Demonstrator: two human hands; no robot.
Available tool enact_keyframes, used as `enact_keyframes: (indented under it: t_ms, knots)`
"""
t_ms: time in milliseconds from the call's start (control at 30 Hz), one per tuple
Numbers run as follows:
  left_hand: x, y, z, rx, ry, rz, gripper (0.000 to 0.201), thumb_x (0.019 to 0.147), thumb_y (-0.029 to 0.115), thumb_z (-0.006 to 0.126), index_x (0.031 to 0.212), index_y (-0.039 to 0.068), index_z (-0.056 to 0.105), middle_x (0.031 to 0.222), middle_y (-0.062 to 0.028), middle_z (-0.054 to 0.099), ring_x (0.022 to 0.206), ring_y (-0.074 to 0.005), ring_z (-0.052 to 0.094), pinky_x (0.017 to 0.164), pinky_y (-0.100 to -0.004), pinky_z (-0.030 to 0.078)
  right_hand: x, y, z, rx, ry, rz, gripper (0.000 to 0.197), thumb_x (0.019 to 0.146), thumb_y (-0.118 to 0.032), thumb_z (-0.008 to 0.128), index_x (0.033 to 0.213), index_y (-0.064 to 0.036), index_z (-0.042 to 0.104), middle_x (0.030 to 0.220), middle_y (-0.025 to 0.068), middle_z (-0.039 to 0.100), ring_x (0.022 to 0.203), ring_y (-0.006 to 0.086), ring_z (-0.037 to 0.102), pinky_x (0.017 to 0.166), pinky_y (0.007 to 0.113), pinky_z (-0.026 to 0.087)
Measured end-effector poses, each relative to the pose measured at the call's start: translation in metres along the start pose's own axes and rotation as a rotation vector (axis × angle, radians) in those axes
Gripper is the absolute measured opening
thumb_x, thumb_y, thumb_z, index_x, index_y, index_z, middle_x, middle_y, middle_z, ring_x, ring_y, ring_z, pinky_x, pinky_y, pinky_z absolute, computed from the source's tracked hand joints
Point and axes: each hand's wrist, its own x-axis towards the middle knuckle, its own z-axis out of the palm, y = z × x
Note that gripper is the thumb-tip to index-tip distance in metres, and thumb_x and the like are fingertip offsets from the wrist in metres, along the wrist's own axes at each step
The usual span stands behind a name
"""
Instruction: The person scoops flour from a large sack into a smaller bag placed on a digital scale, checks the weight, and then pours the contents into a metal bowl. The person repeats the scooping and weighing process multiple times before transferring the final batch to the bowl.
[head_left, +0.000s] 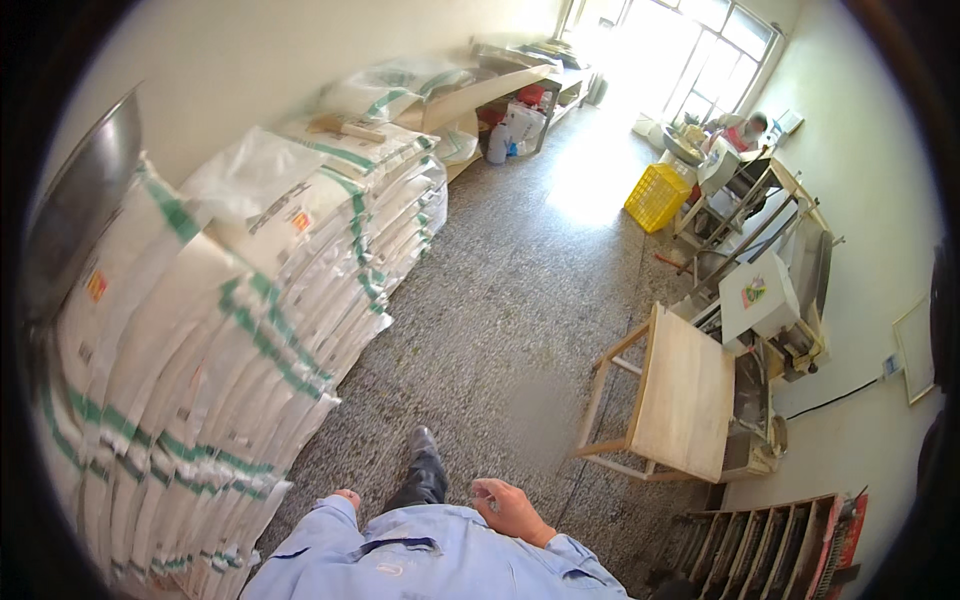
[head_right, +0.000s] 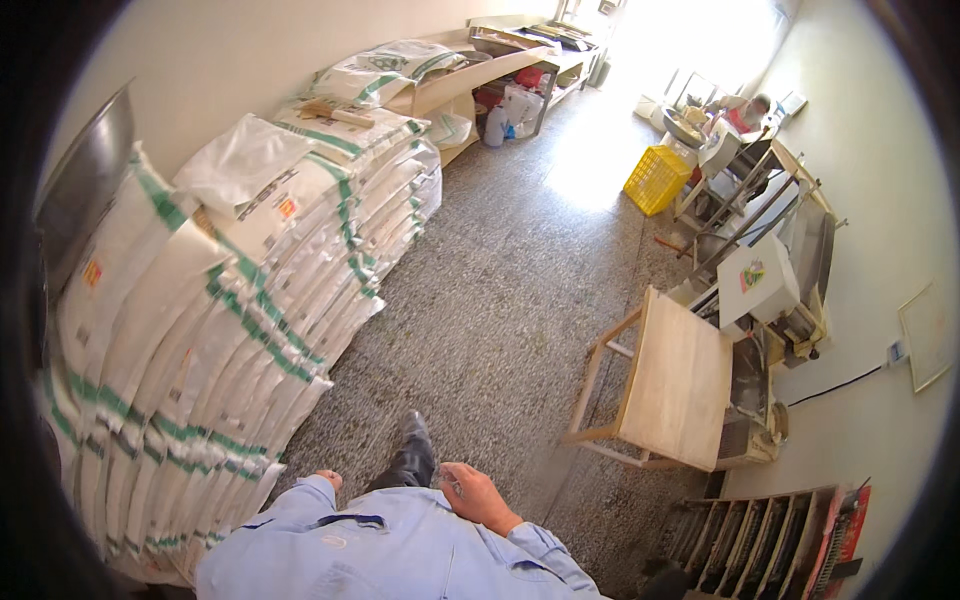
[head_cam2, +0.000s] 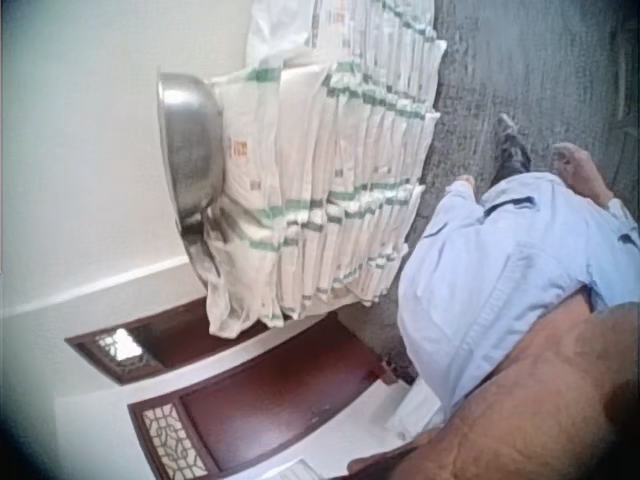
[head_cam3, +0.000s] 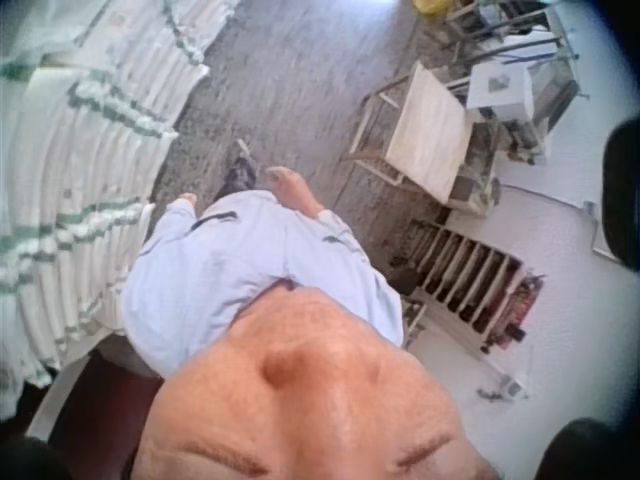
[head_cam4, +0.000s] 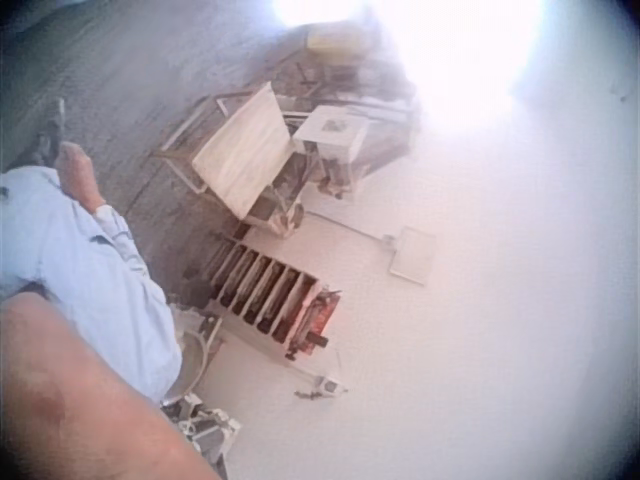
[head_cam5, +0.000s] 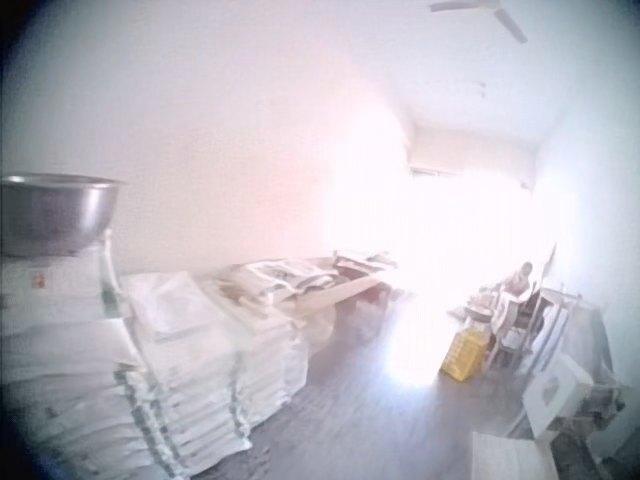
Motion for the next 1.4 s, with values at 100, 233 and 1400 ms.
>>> enact_keyframes:
  t_ms: [100,233,1400]
  knots:
    - [0.055,0.053,-0.048,0.001,0.067,0.249,0.028,0.074,0.029,0.048,0.084,0.008,0.065,0.09,-0.0158,0.064,0.084,-0.0295,0.061,0.078,-0.0392,0.046,0.08,0.003,-0.032,0.015,-0.022,0.07,0.024,0.079,-0.011,0.059,0.101,-0.0016,0.054,0.092,0.0159,0.06,0.083,0.028,0.061,0.072,0.033,0.05]
    - [0.037,0.157,-0.156,-0.198,0.079,0.242,0.026,0.076,0.026,0.051,0.091,0.008,0.063,0.096,-0.0148,0.062,0.093,-0.0293,0.058,0.084,-0.0369,0.045,0.175,0.0,-0.072,-0.01,0.015,0.006,0.023,0.079,-0.012,0.059,0.099,-0.0022,0.056,0.093,0.0154,0.061,0.082,0.0273,0.062,0.071,0.033,0.05]
    - [0.19,0.73,-0.8,-0.727,1.382,0.915,0.054,0.072,0.027,0.065,0.114,-0.001,0.046,0.109,-0.0195,0.05,0.102,-0.0361,0.044,0.09,-0.0444,0.033,0.836,0.1,-0.328,-0.246,-0.368,-0.101,0.022,0.081,-0.015,0.053,0.098,-0.0012,0.057,0.091,0.0164,0.06,0.086,0.0324,0.058,0.076,0.037,0.047]
